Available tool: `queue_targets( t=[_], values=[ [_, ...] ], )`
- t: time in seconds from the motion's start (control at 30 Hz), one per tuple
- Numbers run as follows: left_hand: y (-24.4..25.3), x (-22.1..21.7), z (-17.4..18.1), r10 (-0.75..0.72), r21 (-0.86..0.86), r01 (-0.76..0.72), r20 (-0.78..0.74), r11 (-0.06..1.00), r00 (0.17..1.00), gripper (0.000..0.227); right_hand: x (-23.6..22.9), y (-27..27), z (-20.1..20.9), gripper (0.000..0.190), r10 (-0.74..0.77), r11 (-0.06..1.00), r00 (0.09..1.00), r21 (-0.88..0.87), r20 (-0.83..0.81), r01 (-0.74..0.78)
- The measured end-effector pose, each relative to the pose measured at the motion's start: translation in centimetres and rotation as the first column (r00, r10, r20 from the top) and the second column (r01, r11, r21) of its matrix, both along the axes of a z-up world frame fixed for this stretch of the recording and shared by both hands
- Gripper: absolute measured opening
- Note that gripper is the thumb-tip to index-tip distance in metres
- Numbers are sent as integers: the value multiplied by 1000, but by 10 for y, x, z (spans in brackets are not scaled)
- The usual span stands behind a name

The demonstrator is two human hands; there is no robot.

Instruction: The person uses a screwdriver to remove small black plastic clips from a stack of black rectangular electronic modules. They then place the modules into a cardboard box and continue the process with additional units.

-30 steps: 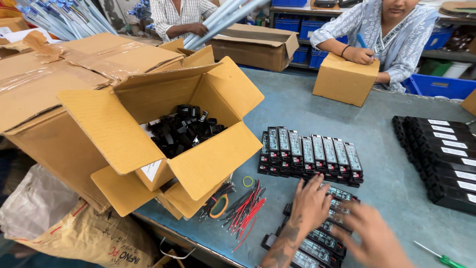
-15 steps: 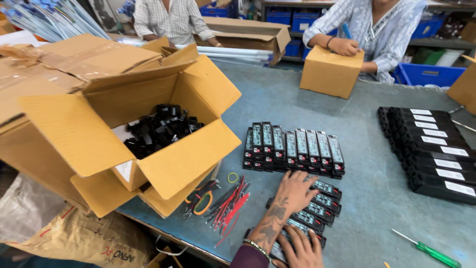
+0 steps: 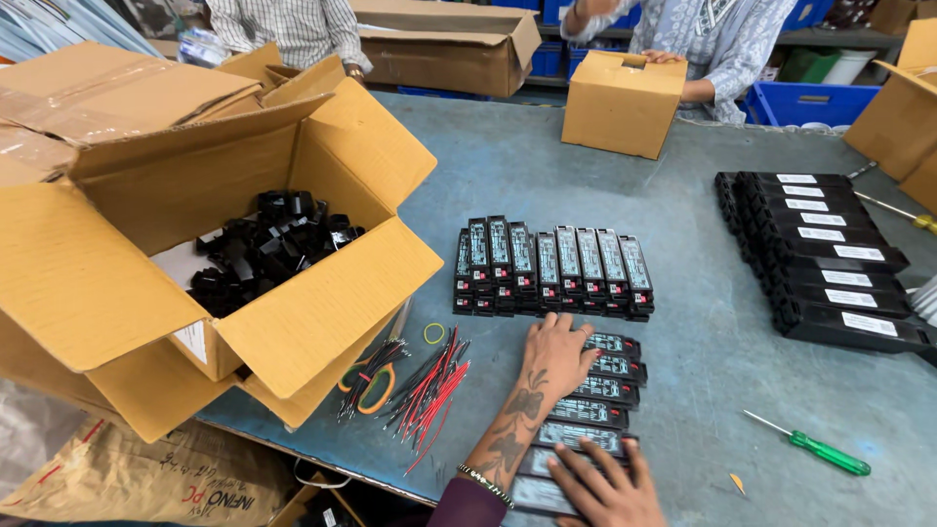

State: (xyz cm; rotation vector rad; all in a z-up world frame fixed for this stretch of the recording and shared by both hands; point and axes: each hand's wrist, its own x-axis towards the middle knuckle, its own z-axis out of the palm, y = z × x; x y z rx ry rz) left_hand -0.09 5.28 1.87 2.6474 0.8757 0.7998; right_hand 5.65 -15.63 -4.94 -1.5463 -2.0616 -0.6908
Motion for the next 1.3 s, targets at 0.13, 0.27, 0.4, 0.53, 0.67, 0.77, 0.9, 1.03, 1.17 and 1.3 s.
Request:
queue_targets(
  t=[0.13,0.27,0.4,0.53,0.67,0.77,0.9,1.03,1.17,1.3],
  values=[
    [0,-3,-4,101,-17,-102,-64,995,993,35,28,-33,2,67,-83,994,997,69,-6,83],
    [5,-14,-5,89,-56,-93,-63,994,994,34,44,-63,-25,66,-264,963,962,29,-70,267],
    [12,-29,-3,16,-83,-11,57,997,998,32,32,-87,-79,60,-573,819,720,-294,-392,492],
    [10,-36,1,33,-157,-4,182,988,983,32,4,-86,-128,63,-550,794,424,-294,-719,532],
    [-1,-38,7,85,-161,-64,125,985,989,33,32,-82,-139,63,-392,882,743,-451,-543,135],
    [-5,-40,13,119,-155,-103,98,983,988,35,36,-84,-131,59,-430,856,776,-481,-461,188],
    [-9,-46,17,195,-164,-189,23,968,981,37,42,-95,-89,51,-385,895,793,-402,-472,195],
    [-12,-53,17,277,-147,-287,-83,947,957,37,44,-109,-44,69,-440,893,681,-366,-585,263],
    [-13,-58,17,272,-139,-284,-102,949,957,37,37,-116,-52,87,-671,732,215,-591,-709,337],
    [-16,-59,19,268,-137,-281,-102,950,958,36,35,-107,-101,91,-521,842,164,-474,-838,257]
  ],
)
